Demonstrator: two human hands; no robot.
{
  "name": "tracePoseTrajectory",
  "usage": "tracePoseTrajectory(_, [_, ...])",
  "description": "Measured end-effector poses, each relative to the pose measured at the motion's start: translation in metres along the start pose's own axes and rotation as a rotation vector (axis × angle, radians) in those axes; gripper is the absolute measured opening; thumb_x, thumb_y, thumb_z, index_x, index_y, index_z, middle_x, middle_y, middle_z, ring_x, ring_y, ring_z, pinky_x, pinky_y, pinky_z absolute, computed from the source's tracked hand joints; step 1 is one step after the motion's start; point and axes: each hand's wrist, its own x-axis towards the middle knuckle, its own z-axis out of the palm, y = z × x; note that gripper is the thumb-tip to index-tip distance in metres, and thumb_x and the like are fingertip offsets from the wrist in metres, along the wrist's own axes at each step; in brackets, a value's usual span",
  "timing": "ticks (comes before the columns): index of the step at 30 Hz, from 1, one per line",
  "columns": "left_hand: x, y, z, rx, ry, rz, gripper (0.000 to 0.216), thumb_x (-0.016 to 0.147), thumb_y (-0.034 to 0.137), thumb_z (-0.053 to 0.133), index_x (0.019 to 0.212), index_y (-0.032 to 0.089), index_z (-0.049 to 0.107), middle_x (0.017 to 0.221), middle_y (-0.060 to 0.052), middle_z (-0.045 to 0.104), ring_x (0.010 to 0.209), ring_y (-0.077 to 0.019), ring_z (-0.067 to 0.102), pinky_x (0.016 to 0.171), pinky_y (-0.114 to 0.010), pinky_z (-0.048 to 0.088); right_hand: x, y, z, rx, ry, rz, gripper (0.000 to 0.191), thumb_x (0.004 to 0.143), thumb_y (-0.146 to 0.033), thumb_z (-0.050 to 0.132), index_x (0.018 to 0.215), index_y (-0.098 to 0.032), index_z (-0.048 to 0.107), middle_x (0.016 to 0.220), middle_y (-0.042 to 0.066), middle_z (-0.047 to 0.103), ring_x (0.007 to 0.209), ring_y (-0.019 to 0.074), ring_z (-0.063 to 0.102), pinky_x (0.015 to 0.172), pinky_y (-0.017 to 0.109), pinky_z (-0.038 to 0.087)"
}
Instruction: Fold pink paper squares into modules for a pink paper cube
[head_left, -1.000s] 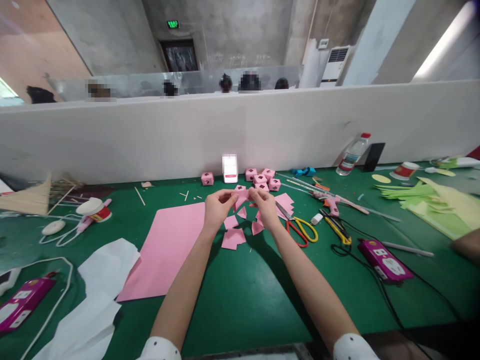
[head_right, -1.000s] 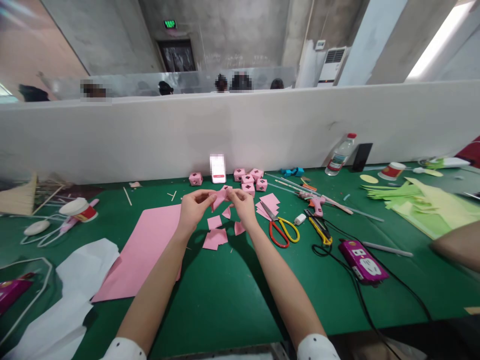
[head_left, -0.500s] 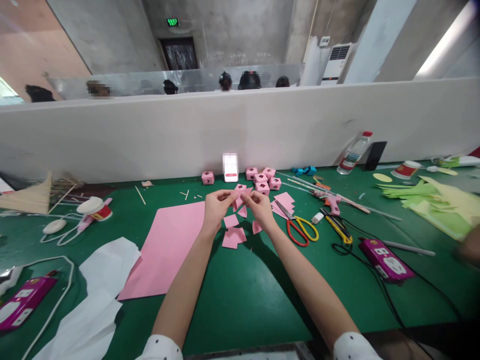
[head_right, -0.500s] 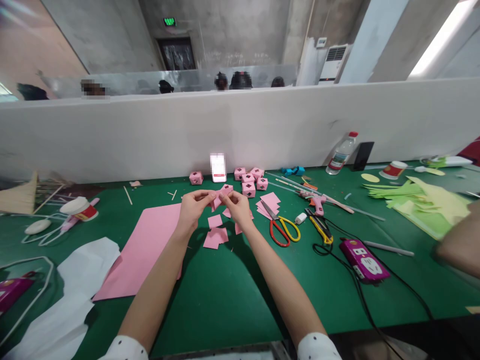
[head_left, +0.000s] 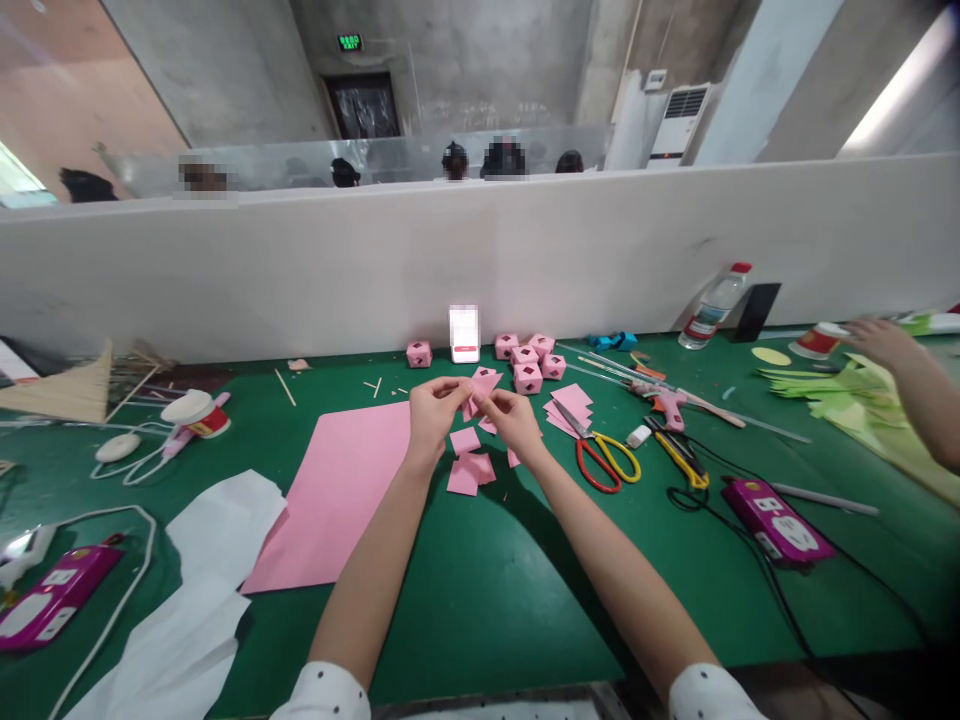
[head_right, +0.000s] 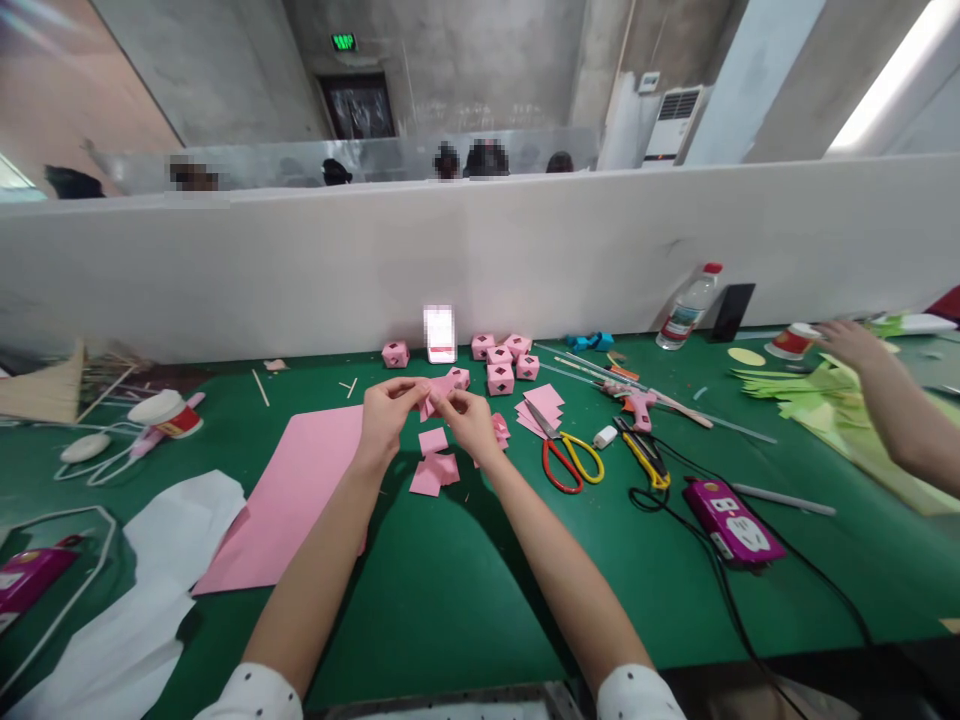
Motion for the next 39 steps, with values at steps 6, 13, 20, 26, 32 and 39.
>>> tracePoseTrajectory(6, [0.003,-0.005,-0.003,-0.015,0.036,-0.019,0.023,0.065,0.032,0.075,0.078,0.013,0.075,0.075,-0.006,0.071,0.065,-0.0151,0.062,0.060,-0.027,0.051,0.001,0.008,0.000,0.062,-0.119,-0.005,0.038,0.075,-0.058,0.069,0.067,-0.021,0.066,0.068,0.002,0.069,0.066,0.0173,0.063,0.064,0.028,0.046])
tracePoseTrajectory(13, [0.005,-0.006,-0.002,-0.045,0.108,-0.013,0.022,0.065,0.030,0.075,0.079,0.013,0.074,0.079,-0.006,0.072,0.070,-0.0151,0.063,0.064,-0.027,0.051,-0.001,0.006,0.001,0.123,-0.182,0.045,0.033,0.076,-0.055,0.070,0.077,-0.021,0.067,0.075,0.002,0.070,0.074,0.0186,0.066,0.065,0.027,0.047])
tracePoseTrajectory(20, [0.006,-0.004,-0.004,-0.044,0.110,-0.012,0.025,0.065,0.032,0.076,0.081,0.014,0.071,0.078,-0.005,0.071,0.068,-0.0147,0.063,0.059,-0.026,0.051,0.005,0.000,-0.010,0.034,-0.160,0.044,0.031,0.080,-0.052,0.065,0.075,-0.021,0.063,0.069,0.001,0.066,0.067,0.0171,0.063,0.063,0.029,0.048])
tracePoseTrajectory(26, [0.003,0.005,-0.009,0.028,-0.097,-0.126,0.040,0.063,0.031,0.079,0.097,0.015,0.065,0.073,-0.005,0.072,0.071,-0.0196,0.068,0.062,-0.028,0.051,0.011,-0.014,-0.038,-0.098,-0.017,-0.064,0.030,0.083,-0.049,0.061,0.079,-0.019,0.064,0.073,0.003,0.068,0.071,0.0178,0.063,0.067,0.029,0.048])
tracePoseTrajectory(32, [0.002,0.012,-0.017,0.123,-0.295,-0.186,0.041,0.064,0.029,0.081,0.099,0.015,0.063,0.078,-0.009,0.074,0.080,-0.0225,0.070,0.071,-0.033,0.053,0.015,-0.015,-0.052,-0.152,-0.003,-0.086,0.029,0.079,-0.048,0.066,0.074,-0.019,0.065,0.071,0.003,0.069,0.070,0.0186,0.063,0.067,0.031,0.048])
tracePoseTrajectory(39, [0.002,0.005,-0.008,0.029,-0.120,-0.092,0.046,0.063,0.035,0.081,0.099,0.014,0.063,0.079,-0.008,0.073,0.079,-0.0218,0.069,0.070,-0.032,0.053,0.009,-0.014,-0.026,0.291,-0.038,0.133,0.036,0.074,-0.054,0.071,0.086,-0.020,0.068,0.085,0.004,0.071,0.086,0.0204,0.068,0.067,0.027,0.052])
